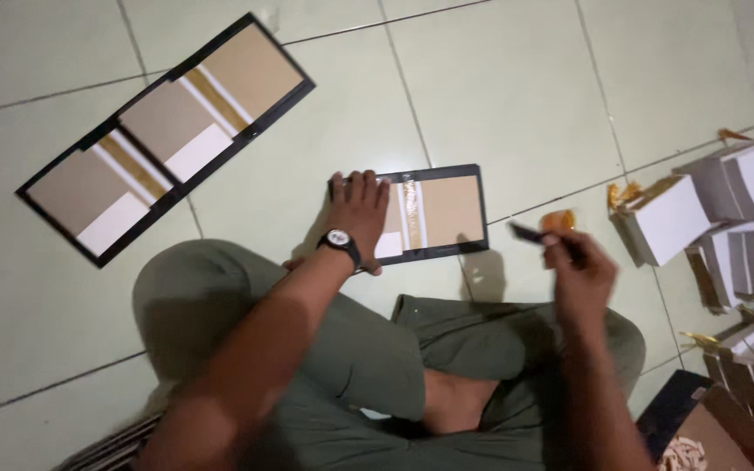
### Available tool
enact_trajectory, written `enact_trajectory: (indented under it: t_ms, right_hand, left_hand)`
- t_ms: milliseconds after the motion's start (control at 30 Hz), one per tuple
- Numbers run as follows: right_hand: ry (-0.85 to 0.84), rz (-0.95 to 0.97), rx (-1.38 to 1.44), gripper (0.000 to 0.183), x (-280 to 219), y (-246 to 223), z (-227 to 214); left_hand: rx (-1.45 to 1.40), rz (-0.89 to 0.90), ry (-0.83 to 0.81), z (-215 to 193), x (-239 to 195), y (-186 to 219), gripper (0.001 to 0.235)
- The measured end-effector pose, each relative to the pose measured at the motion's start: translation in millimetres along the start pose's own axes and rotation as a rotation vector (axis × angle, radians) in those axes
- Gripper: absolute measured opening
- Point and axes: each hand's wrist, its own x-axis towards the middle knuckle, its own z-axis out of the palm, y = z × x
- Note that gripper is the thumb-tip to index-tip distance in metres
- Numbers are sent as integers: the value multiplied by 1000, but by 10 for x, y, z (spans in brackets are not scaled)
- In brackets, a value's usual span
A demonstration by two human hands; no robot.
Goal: The person sits on the floor and applies glue to the center strip of rectangular frames using a brush. They dip the brush into a small container of glue and spread it along the designated area of each frame, then place the finished frames aside.
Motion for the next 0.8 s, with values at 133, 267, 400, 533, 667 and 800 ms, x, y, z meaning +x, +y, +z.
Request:
enact_trajectory:
  t_ms: [133, 267, 400, 533, 667, 800]
  right_hand:
    - [248, 14, 394, 6, 320, -19, -493]
    - [377, -22, 100, 5, 533, 249, -799]
    - [383, -46, -48, 11, 580, 759, -798]
    - [315, -15, -192, 18, 603, 579, -578]
    - [189, 81, -286, 22, 683, 731, -500]
    - [166, 143, -301, 25, 713, 731, -462]
  left_hand:
    - [5, -6, -24, 162, 141, -44, 157]
    - [12, -2, -12, 241, 190, -92, 165]
    - [-43, -1, -47, -3, 48, -51, 154]
    - [-65, -16, -93, -8, 42, -37, 153]
    - [-78, -30, -112, 21, 68, -49, 154]
    - [-88, -30, -127, -34, 52, -34, 155]
